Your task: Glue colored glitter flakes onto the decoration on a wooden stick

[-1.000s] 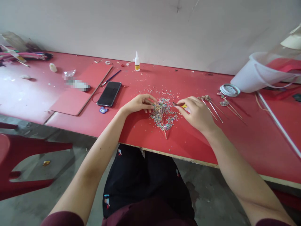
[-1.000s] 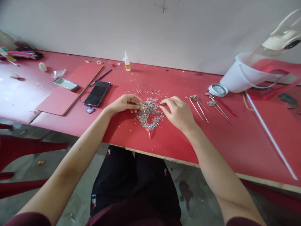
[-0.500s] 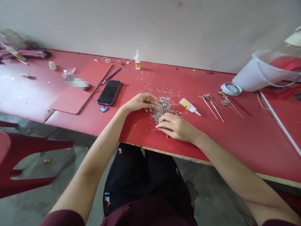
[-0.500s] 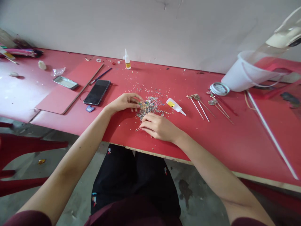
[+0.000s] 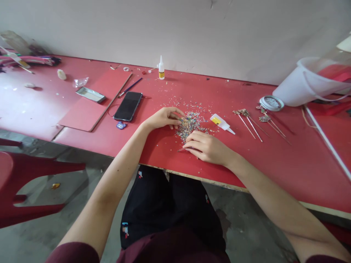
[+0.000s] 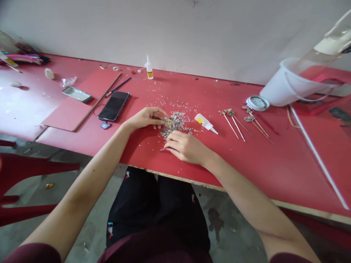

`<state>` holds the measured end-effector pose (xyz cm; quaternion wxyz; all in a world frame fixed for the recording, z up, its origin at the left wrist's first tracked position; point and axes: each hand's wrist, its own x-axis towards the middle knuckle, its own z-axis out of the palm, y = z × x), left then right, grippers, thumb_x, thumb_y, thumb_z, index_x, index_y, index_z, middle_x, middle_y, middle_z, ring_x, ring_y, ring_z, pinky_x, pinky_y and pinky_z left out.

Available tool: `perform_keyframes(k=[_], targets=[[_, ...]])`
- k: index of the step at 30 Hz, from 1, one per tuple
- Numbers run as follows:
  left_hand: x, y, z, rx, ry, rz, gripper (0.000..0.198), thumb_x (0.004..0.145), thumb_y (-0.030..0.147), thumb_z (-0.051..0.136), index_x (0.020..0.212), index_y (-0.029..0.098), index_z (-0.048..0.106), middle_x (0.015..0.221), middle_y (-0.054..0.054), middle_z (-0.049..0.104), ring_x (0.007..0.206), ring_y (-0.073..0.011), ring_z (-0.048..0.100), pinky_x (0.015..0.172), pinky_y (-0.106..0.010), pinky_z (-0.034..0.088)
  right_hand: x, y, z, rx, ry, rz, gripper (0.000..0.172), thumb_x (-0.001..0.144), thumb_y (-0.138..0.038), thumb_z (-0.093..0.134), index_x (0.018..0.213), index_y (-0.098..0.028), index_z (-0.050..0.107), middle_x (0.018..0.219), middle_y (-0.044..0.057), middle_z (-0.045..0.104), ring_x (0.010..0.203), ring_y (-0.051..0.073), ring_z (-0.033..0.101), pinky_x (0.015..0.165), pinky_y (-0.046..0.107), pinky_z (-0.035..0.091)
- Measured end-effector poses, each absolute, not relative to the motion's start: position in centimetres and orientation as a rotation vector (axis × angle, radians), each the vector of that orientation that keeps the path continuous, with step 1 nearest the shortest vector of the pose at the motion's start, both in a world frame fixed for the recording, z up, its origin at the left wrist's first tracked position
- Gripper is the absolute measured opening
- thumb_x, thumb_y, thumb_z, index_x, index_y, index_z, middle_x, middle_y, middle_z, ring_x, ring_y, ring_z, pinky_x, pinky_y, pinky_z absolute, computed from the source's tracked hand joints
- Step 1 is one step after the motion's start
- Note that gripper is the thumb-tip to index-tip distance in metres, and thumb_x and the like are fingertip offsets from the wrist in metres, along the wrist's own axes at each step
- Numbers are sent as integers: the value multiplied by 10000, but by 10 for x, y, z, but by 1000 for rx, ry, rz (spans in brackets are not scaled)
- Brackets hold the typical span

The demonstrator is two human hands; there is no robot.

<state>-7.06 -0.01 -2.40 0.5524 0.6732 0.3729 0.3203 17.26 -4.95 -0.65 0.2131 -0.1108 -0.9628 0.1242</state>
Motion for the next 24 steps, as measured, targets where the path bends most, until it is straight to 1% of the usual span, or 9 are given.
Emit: perform_keyframes(k=[5,13,16,24], targets=[[-70,-1,-22,1589,902,754,351,802,234,707,1109,101,601,823,-71,714,660,-108,675,585,-199,521,174,-50,-6,-322,-2677,350,161,943,-198,495,980,-165,649,930,92,623,884,200,543,789,368,517],[-69,-3,-19,1580,924,746,363,804,231,709,1121,99,593,792,-63,713,630,-105,666,589,-212,526,175,-49,-5,-343,-2685,339,159,942,-198,495,956,-164,650,922,94,621,889,205,560,798,371,518],[-69,-4,-18,1582,919,745,357,803,229,710,1117,103,594,763,-50,706,613,-96,658,584,-204,524,174,-49,-6,-329,-2680,351,155,938,-192,501,963,-164,651,916,94,628,881,204,560,792,370,518],[-69,-3,-19,1584,908,748,327,811,200,696,1110,110,599,766,-45,707,605,-87,653,580,-190,519,174,-50,-6,-324,-2669,379,158,943,-199,498,981,-181,650,929,85,626,887,201,555,788,372,520]])
